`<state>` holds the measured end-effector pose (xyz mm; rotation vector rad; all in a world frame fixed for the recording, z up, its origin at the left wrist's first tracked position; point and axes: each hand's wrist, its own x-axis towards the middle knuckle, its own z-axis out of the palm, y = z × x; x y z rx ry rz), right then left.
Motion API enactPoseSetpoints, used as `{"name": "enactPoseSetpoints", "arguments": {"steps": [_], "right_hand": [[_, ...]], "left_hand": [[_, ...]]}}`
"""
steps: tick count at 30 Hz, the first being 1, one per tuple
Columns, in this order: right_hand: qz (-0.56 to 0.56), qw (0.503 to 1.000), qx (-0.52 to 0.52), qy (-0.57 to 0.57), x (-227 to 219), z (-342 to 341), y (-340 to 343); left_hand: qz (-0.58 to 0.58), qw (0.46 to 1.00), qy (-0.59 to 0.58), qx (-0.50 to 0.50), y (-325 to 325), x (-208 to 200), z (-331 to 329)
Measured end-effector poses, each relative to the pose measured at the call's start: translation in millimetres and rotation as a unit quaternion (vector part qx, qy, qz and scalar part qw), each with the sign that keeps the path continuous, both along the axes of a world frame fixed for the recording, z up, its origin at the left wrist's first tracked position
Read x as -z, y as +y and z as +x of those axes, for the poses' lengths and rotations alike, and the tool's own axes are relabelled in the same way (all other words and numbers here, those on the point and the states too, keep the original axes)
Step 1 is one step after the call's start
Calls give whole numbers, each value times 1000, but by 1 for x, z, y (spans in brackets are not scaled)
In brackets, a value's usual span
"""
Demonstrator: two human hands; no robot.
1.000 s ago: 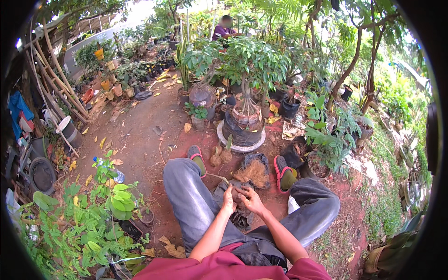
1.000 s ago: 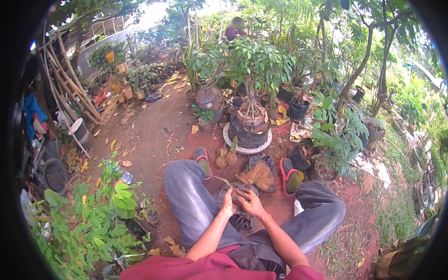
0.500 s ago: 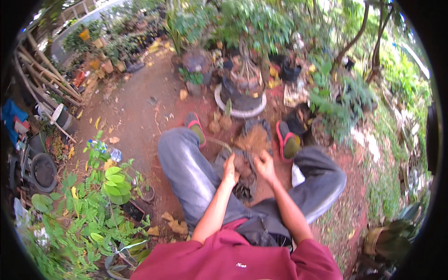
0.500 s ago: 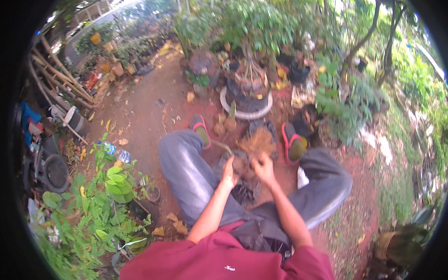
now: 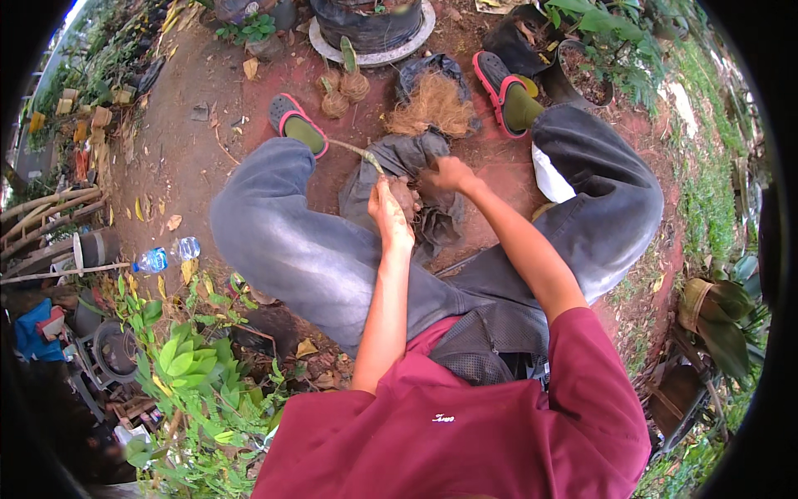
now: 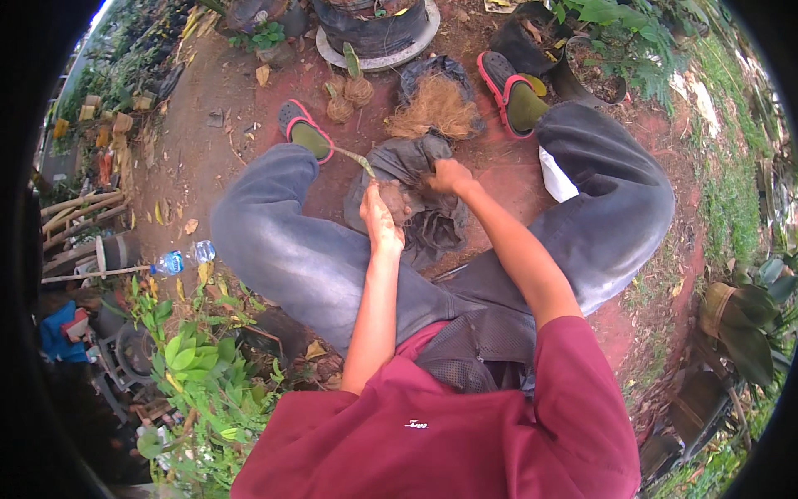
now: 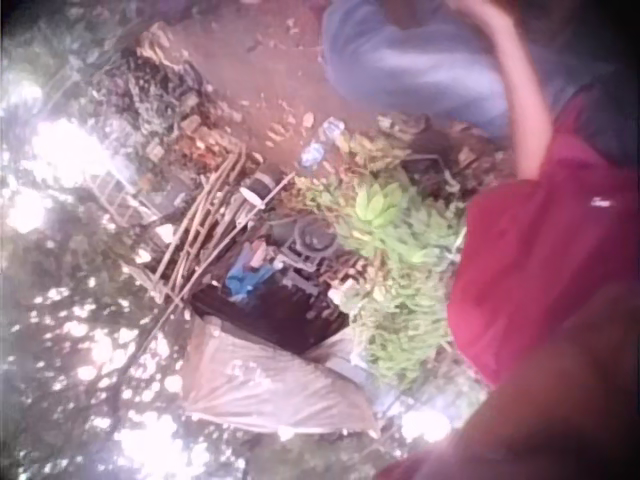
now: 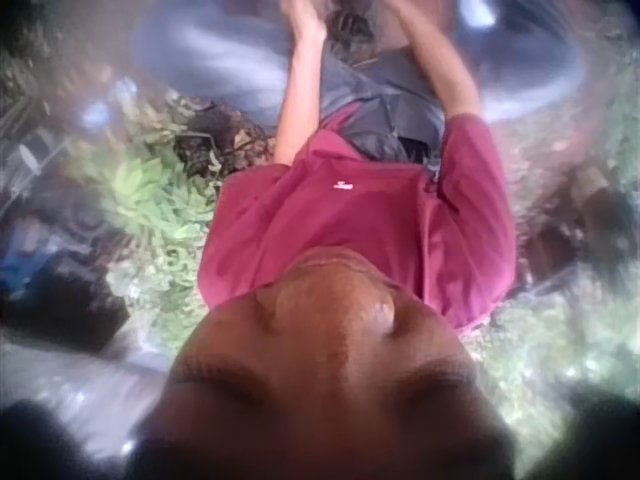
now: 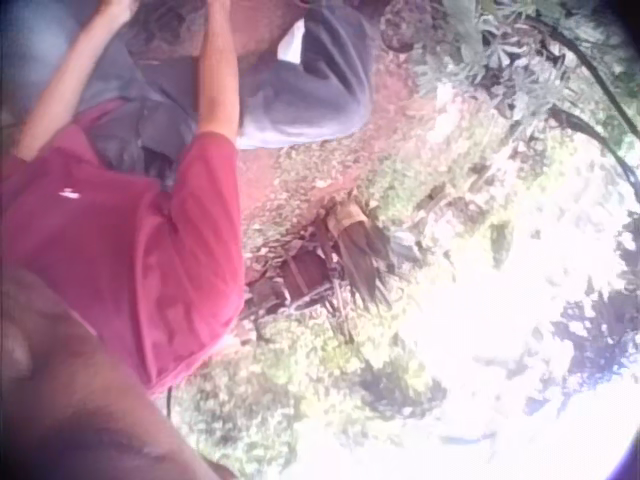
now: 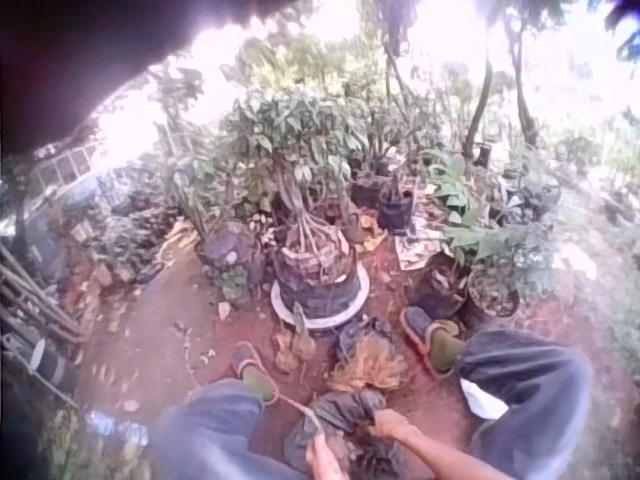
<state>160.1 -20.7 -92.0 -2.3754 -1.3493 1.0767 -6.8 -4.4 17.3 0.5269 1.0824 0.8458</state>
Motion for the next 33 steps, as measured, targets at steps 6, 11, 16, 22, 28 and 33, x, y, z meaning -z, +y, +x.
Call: {"name": "enactPoseSetpoints", "arguments": {"steps": [6,11,16,22,28,33], "right_hand": [[0,984,-107,-145,16,-21,-18],[49,974,-147,-164,24,-12,-14],[61,960,-191,-195,35,-15,-5],[76,959,-219,-162,34,-18,-8],[67,964,-212,-148,43,-18,-8],[107,965,-191,-145,47,-16,-11]], "left_hand": [[-20,999,27,-27,1,7,0],[-36,998,55,6,2,5,8],[-31,996,83,20,0,6,9],[-46,998,50,20,1,13,10],[-48,998,41,26,0,17,10],[-37,997,57,33,-1,13,9]]}}
